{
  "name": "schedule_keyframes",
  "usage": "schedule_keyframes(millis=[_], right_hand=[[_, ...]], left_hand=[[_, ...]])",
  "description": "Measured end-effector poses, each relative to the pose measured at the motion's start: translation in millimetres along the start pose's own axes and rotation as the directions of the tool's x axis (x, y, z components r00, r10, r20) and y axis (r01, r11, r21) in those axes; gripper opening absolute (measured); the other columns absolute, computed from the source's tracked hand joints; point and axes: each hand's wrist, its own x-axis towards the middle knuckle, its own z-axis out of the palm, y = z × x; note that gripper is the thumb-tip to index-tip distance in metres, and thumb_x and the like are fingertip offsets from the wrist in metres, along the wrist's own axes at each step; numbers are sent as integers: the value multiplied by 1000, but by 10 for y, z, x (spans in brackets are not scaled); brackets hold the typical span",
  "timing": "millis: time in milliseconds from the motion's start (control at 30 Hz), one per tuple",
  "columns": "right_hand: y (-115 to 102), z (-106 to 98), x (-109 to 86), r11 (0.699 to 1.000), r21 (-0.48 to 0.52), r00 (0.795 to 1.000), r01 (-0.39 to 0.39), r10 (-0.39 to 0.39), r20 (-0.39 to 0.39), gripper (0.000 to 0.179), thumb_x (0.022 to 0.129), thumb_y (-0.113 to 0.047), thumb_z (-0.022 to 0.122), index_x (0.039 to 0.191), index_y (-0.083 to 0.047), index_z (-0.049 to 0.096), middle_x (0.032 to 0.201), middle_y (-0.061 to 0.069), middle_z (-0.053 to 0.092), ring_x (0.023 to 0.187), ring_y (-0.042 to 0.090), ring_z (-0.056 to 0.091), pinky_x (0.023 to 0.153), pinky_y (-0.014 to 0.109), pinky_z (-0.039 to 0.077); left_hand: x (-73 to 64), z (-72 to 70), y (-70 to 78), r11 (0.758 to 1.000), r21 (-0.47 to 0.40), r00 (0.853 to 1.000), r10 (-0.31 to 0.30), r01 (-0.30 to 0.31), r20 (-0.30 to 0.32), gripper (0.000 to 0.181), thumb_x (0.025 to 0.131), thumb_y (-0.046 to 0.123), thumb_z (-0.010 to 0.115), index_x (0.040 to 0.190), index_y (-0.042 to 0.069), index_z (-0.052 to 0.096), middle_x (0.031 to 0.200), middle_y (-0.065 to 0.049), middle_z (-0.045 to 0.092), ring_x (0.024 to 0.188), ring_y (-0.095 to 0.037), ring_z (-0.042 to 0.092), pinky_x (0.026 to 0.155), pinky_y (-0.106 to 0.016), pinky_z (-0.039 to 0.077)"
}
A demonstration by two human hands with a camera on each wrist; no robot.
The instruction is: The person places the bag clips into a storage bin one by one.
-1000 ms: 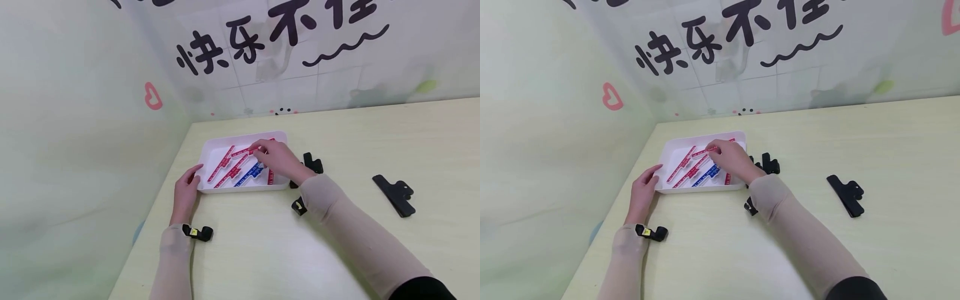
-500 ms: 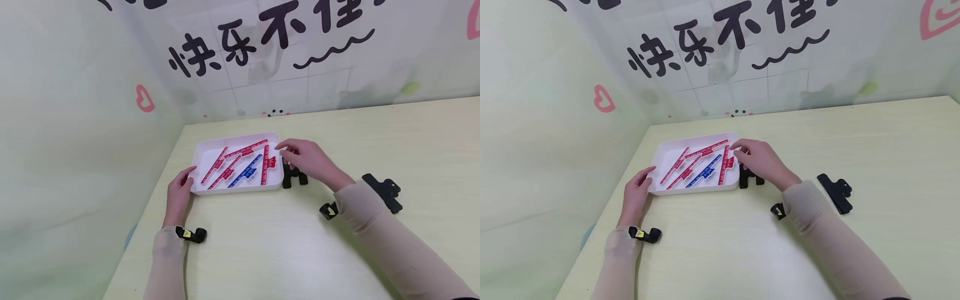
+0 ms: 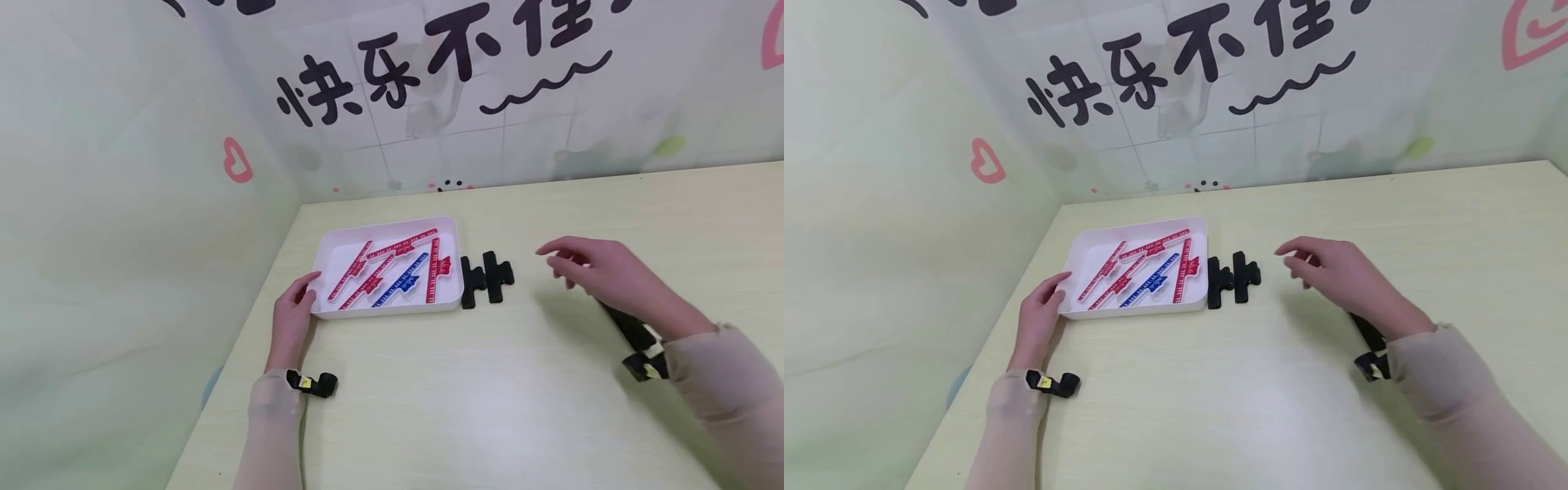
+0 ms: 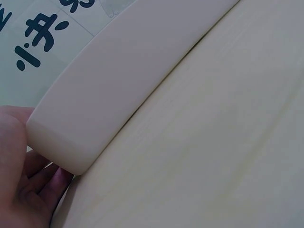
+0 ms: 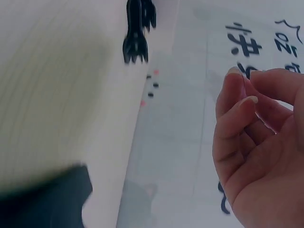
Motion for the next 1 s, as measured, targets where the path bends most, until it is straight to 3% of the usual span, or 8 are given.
schedule_keyframes(millis=[167,400,633,767,900,1000], right_hand=[[204,-245,-240,997,-41,998,-64,64,-11,34,93,-40,48,123,-25,54,91,6,63,69,17,58,55,27,46],[558,-493,-360,990,-105,983,-96,110,145,45,93,-37,50,131,-13,46,109,10,60,73,9,60,58,27,49],[764,-521,-378,981,-137,961,-135,164,224,51,90,-35,56,131,-6,44,100,6,59,72,10,56,60,26,51],[851,-516,-373,970,-172,948,-172,210,239,46,89,-32,57,121,1,52,88,2,58,69,12,55,58,26,51],[943,-532,-388,955,-184,922,-234,278,271,41,88,-32,58,109,3,57,79,0,56,64,14,54,56,26,51],[1001,-540,-381,949,-174,900,-264,307,309,45,87,-34,58,111,4,56,78,-1,58,65,14,55,56,28,50]], left_hand=[[-10,-8,-1,1000,-12,1000,-10,10,-2,34,93,18,47,121,34,59,139,9,44,129,-10,36,107,-33,32],[-3,-14,-5,1000,13,1000,7,-7,-2,34,93,18,47,122,32,59,140,8,44,130,-11,37,108,-34,32],[8,-2,-3,1000,10,1000,18,-18,2,34,93,17,48,122,31,59,139,6,45,129,-12,38,107,-35,32],[10,0,8,1000,7,1000,14,-14,8,34,93,19,47,122,33,59,139,7,44,129,-12,37,107,-34,33],[1,0,18,1000,13,1000,16,-16,9,34,93,19,47,122,32,59,138,8,46,128,-11,38,107,-34,33],[-6,-6,15,1000,16,1000,17,-17,8,34,93,18,47,122,31,59,137,7,46,128,-11,38,107,-33,32]])
